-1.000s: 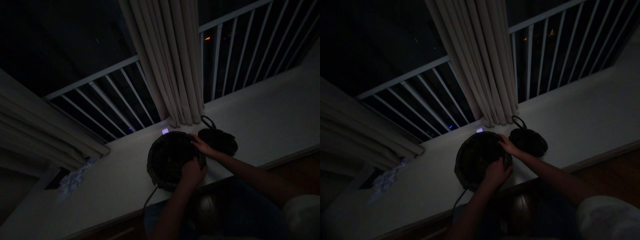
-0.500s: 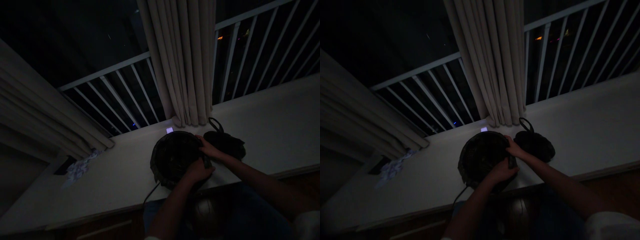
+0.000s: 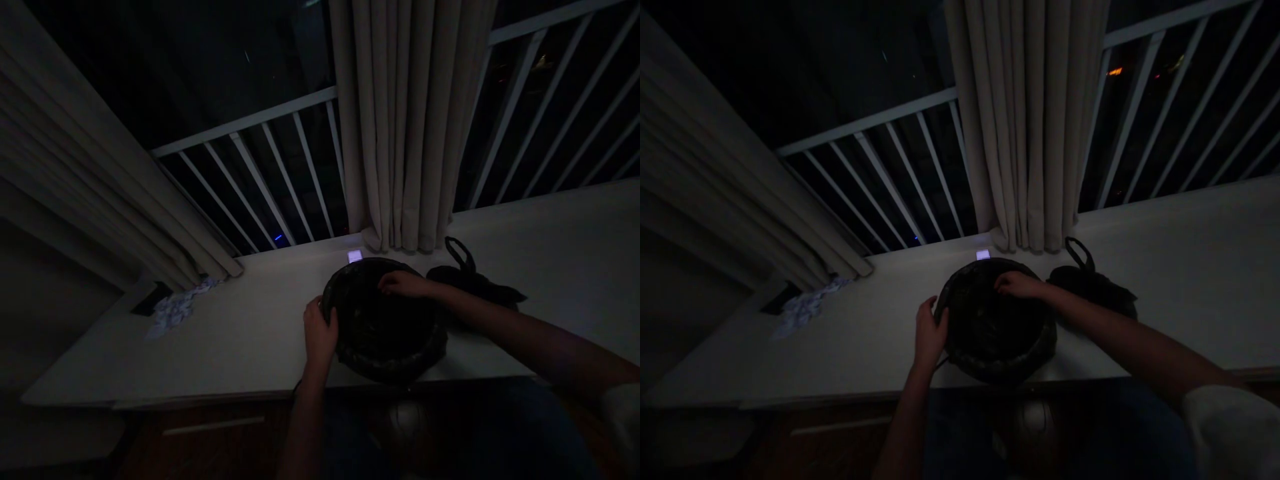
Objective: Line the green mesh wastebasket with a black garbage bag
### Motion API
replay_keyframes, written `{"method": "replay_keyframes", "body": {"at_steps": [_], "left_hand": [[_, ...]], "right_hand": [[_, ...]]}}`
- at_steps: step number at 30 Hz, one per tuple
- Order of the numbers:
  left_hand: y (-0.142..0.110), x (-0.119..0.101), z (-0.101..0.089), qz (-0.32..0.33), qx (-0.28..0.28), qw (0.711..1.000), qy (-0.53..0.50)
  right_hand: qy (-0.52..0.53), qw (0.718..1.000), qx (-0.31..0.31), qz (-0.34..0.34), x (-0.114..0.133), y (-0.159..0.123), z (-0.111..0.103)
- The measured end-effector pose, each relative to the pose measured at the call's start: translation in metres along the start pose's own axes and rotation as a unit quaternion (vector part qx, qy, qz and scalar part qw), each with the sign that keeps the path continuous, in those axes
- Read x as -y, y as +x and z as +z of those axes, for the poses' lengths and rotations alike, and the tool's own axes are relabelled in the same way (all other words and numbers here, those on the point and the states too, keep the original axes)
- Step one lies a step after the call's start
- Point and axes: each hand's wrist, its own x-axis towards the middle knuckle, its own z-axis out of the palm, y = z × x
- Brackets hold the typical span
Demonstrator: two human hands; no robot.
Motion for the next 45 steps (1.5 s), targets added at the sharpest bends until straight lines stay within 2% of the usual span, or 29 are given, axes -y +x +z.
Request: {"method": "replay_keyframes", "body": {"at_steps": [3, 6, 12, 18, 23, 28, 30, 35, 37, 41, 45], "left_hand": [[0.006, 0.03, 0.011, -0.067, 0.006, 0.995, -0.077], [0.006, 0.043, 0.021, -0.094, 0.039, 0.984, -0.147], [0.003, 0.043, 0.023, -0.067, 0.045, 0.978, -0.191], [0.003, 0.044, 0.024, -0.074, 0.047, 0.977, -0.193], [0.002, 0.044, 0.026, -0.073, 0.043, 0.976, -0.201], [0.0, 0.046, 0.027, -0.067, 0.04, 0.977, -0.198], [0.0, 0.046, 0.027, -0.07, 0.038, 0.977, -0.198], [-0.001, 0.042, 0.024, -0.087, 0.044, 0.976, -0.194], [-0.002, 0.04, 0.023, -0.09, 0.043, 0.977, -0.186], [-0.003, 0.039, 0.022, -0.096, 0.045, 0.98, -0.167], [-0.004, 0.039, 0.022, -0.099, 0.043, 0.978, -0.18]], "right_hand": [[-0.103, 0.992, 0.067, -0.014, 0.003, 0.032, 0.013], [-0.16, 0.984, 0.074, -0.029, 0.002, 0.052, 0.021], [-0.224, 0.973, 0.034, -0.033, -0.005, 0.064, 0.024], [-0.25, 0.964, 0.058, -0.063, 0.002, 0.062, 0.02], [-0.272, 0.959, -0.021, -0.08, 0.018, 0.07, 0.012], [-0.311, 0.947, 0.005, -0.078, 0.036, 0.066, 0.012], [-0.326, 0.94, -0.004, -0.096, 0.046, 0.062, 0.013], [-0.349, 0.913, -0.119, -0.174, 0.059, 0.072, 0.01], [-0.357, 0.911, -0.104, -0.18, 0.054, 0.084, 0.009], [-0.342, 0.929, -0.016, -0.138, 0.036, 0.106, 0.008], [-0.309, 0.943, 0.001, -0.125, 0.027, 0.113, 0.01]]}}
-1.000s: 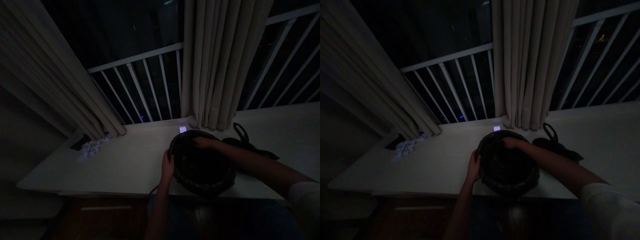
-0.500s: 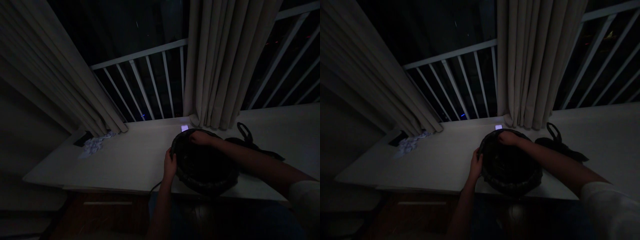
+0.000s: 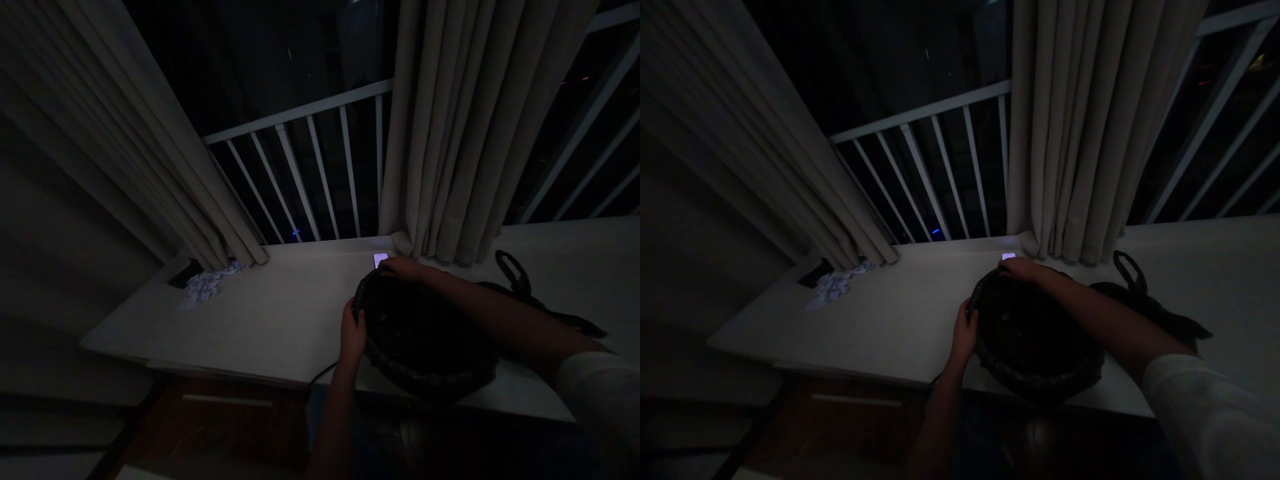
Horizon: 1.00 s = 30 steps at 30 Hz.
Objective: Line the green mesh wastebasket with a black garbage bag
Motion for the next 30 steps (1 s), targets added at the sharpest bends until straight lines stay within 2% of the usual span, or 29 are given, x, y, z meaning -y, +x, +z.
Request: {"method": "replay_keyframes", "body": {"at_steps": [5, 7, 12, 17, 19, 23, 24, 25, 27, 29, 30], "left_hand": [[0.001, 0.002, 0.001, -0.006, 0.001, 1.0, -0.018], [0.002, 0.004, 0.003, -0.008, 0.0, 0.999, -0.038], [0.004, 0.01, 0.006, -0.016, -0.012, 0.995, -0.099], [0.004, 0.011, 0.007, -0.012, -0.018, 0.992, -0.127], [0.003, 0.01, 0.006, -0.01, -0.021, 0.992, -0.122], [0.003, 0.009, 0.006, -0.008, -0.021, 0.992, -0.121], [0.003, 0.009, 0.007, -0.008, -0.019, 0.992, -0.122], [0.003, 0.009, 0.007, -0.008, -0.018, 0.992, -0.122], [0.003, 0.01, 0.007, -0.006, -0.018, 0.992, -0.121], [0.003, 0.01, 0.007, -0.003, -0.02, 0.993, -0.118], [0.003, 0.009, 0.007, -0.003, -0.021, 0.993, -0.116]], "right_hand": [[0.038, 0.999, -0.03, -0.018, -0.002, -0.01, -0.01], [0.037, 0.998, -0.041, 0.0, -0.006, -0.017, -0.015], [0.029, 0.998, 0.013, 0.057, -0.014, -0.029, -0.016], [0.012, 0.997, 0.014, 0.075, -0.017, -0.031, -0.009], [0.002, 0.998, -0.013, 0.063, -0.016, -0.032, -0.012], [-0.052, 0.988, -0.143, 0.029, 0.001, -0.04, -0.021], [-0.051, 0.988, -0.145, 0.012, 0.009, -0.041, -0.02], [-0.042, 0.992, -0.113, -0.025, 0.018, -0.042, -0.017], [0.004, 0.997, 0.0, -0.082, 0.036, -0.041, -0.006], [0.054, 0.989, 0.114, -0.081, 0.049, -0.041, 0.008], [0.065, 0.988, 0.118, -0.079, 0.054, -0.041, 0.015]]}}
